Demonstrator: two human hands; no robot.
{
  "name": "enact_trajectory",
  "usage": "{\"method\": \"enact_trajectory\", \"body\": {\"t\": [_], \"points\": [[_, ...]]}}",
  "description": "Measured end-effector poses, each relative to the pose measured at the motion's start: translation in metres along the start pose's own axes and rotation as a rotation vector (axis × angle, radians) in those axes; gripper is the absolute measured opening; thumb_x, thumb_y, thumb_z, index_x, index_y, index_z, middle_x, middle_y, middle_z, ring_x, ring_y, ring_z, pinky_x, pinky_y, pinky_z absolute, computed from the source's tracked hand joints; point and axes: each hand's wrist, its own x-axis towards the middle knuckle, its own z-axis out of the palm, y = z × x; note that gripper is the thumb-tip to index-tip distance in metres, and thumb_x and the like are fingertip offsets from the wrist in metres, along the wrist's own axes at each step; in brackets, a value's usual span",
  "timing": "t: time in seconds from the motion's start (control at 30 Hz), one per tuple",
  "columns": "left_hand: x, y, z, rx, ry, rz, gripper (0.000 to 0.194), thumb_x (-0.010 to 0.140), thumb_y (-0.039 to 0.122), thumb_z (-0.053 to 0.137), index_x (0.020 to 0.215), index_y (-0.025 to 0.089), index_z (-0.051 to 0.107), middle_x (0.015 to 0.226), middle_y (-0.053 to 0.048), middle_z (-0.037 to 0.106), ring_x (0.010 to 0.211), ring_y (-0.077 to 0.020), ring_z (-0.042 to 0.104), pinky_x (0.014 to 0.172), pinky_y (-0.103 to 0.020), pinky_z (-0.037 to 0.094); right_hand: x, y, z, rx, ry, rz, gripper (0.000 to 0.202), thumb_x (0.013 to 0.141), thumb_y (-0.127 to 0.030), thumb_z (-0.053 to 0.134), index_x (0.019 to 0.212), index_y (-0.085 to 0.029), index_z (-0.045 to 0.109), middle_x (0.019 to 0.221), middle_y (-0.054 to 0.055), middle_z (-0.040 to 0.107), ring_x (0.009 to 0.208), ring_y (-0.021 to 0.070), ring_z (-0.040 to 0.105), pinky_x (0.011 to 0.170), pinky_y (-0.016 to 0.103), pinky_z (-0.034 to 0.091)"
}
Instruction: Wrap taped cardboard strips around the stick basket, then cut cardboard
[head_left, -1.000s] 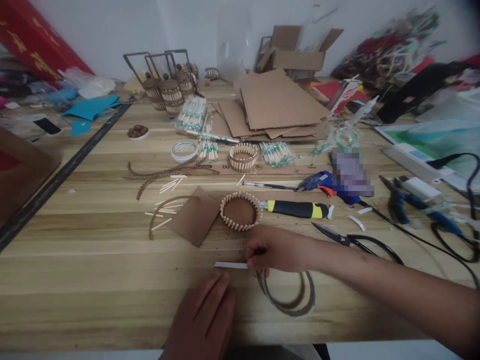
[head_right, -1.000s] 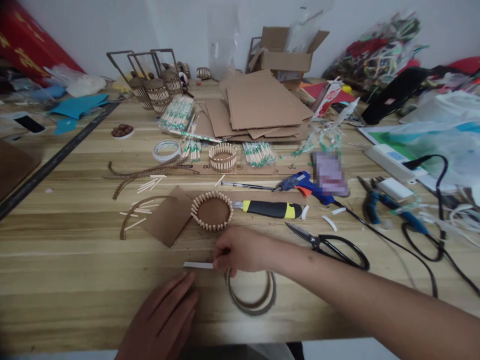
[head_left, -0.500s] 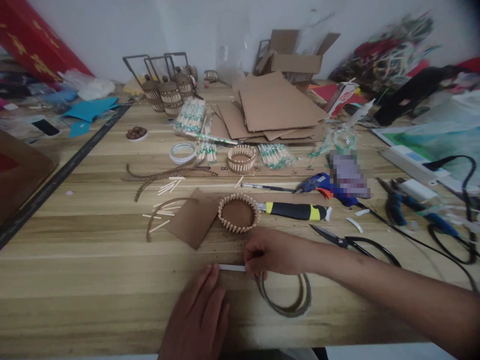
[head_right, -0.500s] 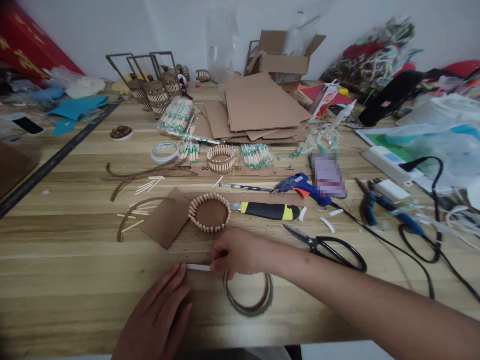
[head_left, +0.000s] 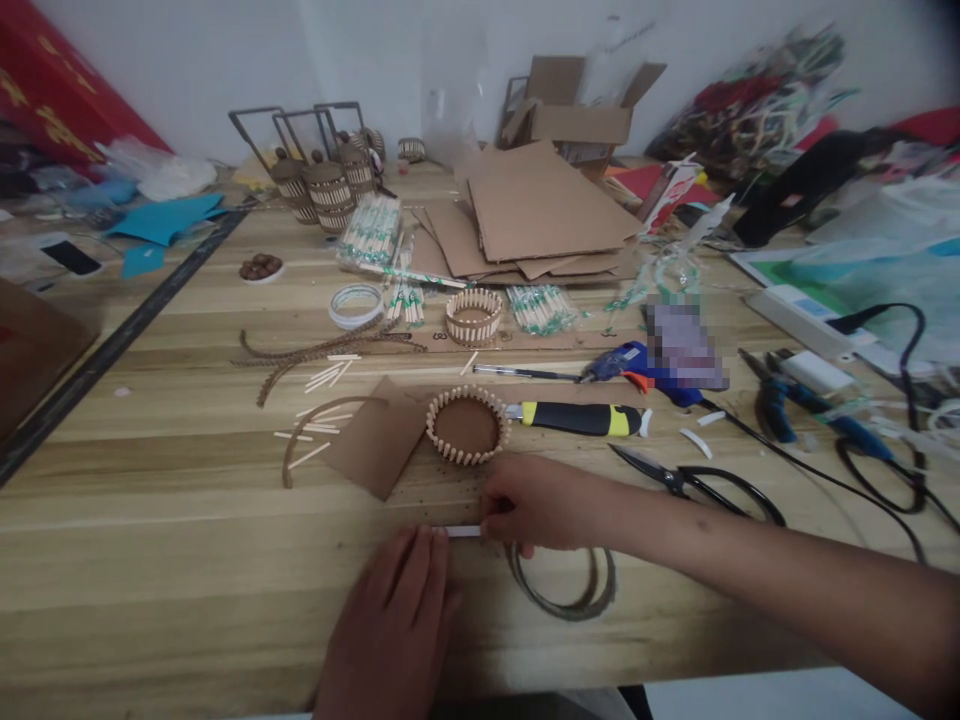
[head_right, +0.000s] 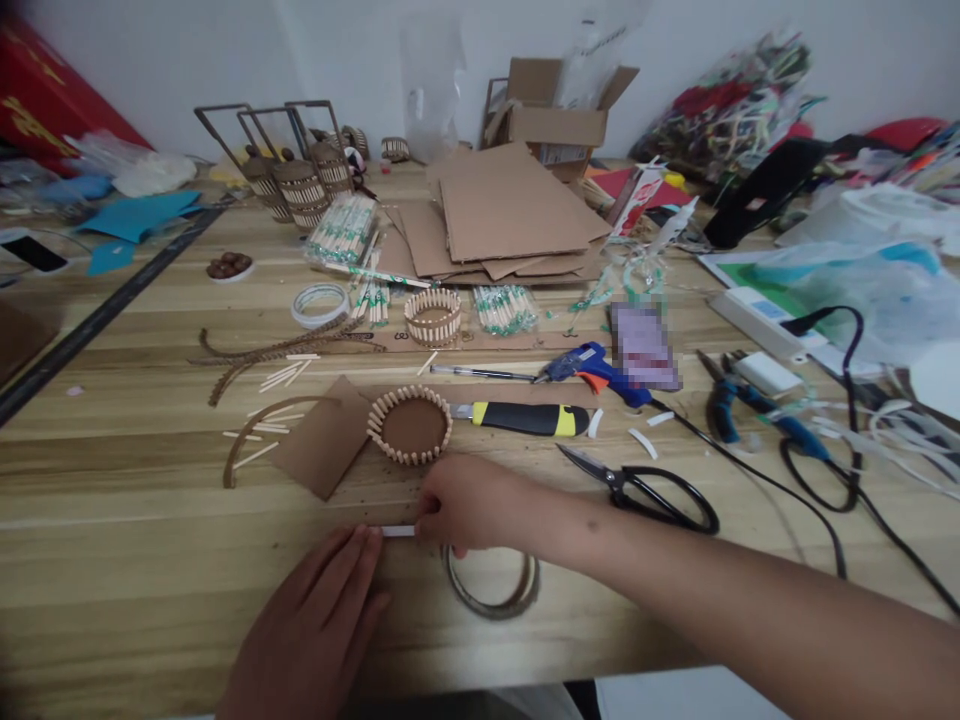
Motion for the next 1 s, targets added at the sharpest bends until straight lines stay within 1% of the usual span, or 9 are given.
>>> {"method": "enact_trajectory", "body": {"t": [0.1,0.2,0.3,0.4,0.47,0.6,0.67,0.83,1.0], "points": [[0.002,0.001,0.001,-0.002,-0.023,0.0,0.04,0.101,0.029,0.049,0.136,0.012,0.058,0.125,-0.012,0.07,0.113,-0.0276,0.065,0.091,-0.038,0.056,0.0,0.0,0.001,-0.017,0.013,-0.025,0.019,0.074,-0.02,0.054,0.055,-0.019,0.06,0.047,-0.003,0.057,0.045,0.0107,0.051,0.043,0.021,0.033],[0.013,-0.001,-0.006,-0.006,0.004,-0.029,0.034,0.103,0.027,0.044,0.125,0.013,0.065,0.113,-0.011,0.074,0.101,-0.0263,0.068,0.084,-0.037,0.057,0.001,0.001,0.002,-0.026,0.019,-0.007,0.018,0.073,-0.02,0.054,0.056,-0.019,0.06,0.047,-0.003,0.056,0.045,0.0106,0.052,0.043,0.021,0.033],[0.029,-0.011,-0.017,-0.115,0.054,-0.111,0.034,0.105,0.023,0.037,0.112,0.015,0.068,0.105,-0.009,0.075,0.093,-0.0221,0.07,0.082,-0.034,0.058,0.0,0.002,0.001,-0.019,0.016,-0.027,0.017,0.073,-0.02,0.055,0.058,-0.018,0.062,0.049,-0.004,0.057,0.046,0.01,0.051,0.044,0.021,0.032],[0.046,-0.026,-0.032,-0.272,0.046,-0.21,0.034,0.105,0.024,0.035,0.113,0.016,0.067,0.109,-0.01,0.074,0.098,-0.021,0.069,0.085,-0.033,0.058,-0.003,0.003,0.001,0.019,-0.02,-0.062,0.016,0.076,-0.02,0.054,0.062,-0.018,0.062,0.051,-0.004,0.057,0.048,0.0097,0.052,0.044,0.02,0.032],[0.057,-0.035,-0.042,-0.417,-0.071,-0.222,0.033,0.103,0.023,0.037,0.109,0.017,0.069,0.107,-0.009,0.074,0.098,-0.0216,0.069,0.085,-0.034,0.057,-0.008,0.002,0.001,0.027,-0.032,-0.076,0.014,0.076,-0.019,0.054,0.064,-0.017,0.062,0.052,-0.005,0.057,0.049,0.0094,0.052,0.044,0.02,0.031],[0.08,-0.041,-0.057,-0.665,-0.434,-0.237,0.027,0.095,0.02,0.046,0.097,0.021,0.073,0.097,-0.005,0.073,0.094,-0.0216,0.067,0.084,-0.034,0.054,-0.018,-0.002,0.001,0.011,-0.008,-0.089,0.012,0.076,-0.018,0.055,0.066,-0.017,0.062,0.051,-0.006,0.055,0.049,0.0088,0.05,0.045,0.02,0.03],[0.089,-0.04,-0.059,-0.726,-0.536,-0.236,0.027,0.092,0.018,0.048,0.095,0.021,0.074,0.096,-0.004,0.073,0.096,-0.0216,0.066,0.085,-0.033,0.051,-0.024,-0.004,0.001,0.0,0.008,-0.1,0.011,0.076,-0.016,0.056,0.067,-0.016,0.062,0.053,-0.006,0.056,0.05,0.0082,0.049,0.045,0.021,0.028],[0.1,-0.04,-0.058,-0.759,-0.693,-0.224,0.024,0.085,0.018,0.048,0.081,0.019,0.072,0.083,-0.003,0.07,0.083,-0.0199,0.065,0.073,-0.027,0.045,-0.033,-0.006,0.003,-0.01,0.052,-0.094,0.011,0.077,-0.015,0.057,0.067,-0.016,0.062,0.054,-0.006,0.057,0.048,0.0065,0.043,0.047,0.022,0.026],[0.103,-0.037,-0.056,-0.774,-0.723,-0.28,0.018,0.078,0.019,0.048,0.066,0.02,0.062,0.066,0.001,0.06,0.067,-0.017,0.057,0.061,-0.026,0.036,-0.04,-0.01,0.005,-0.054,0.077,-0.048,0.012,0.077,-0.015,0.058,0.07,-0.016,0.067,0.055,-0.006,0.057,0.048,0.0066,0.04,0.049,0.024,0.025]]}}
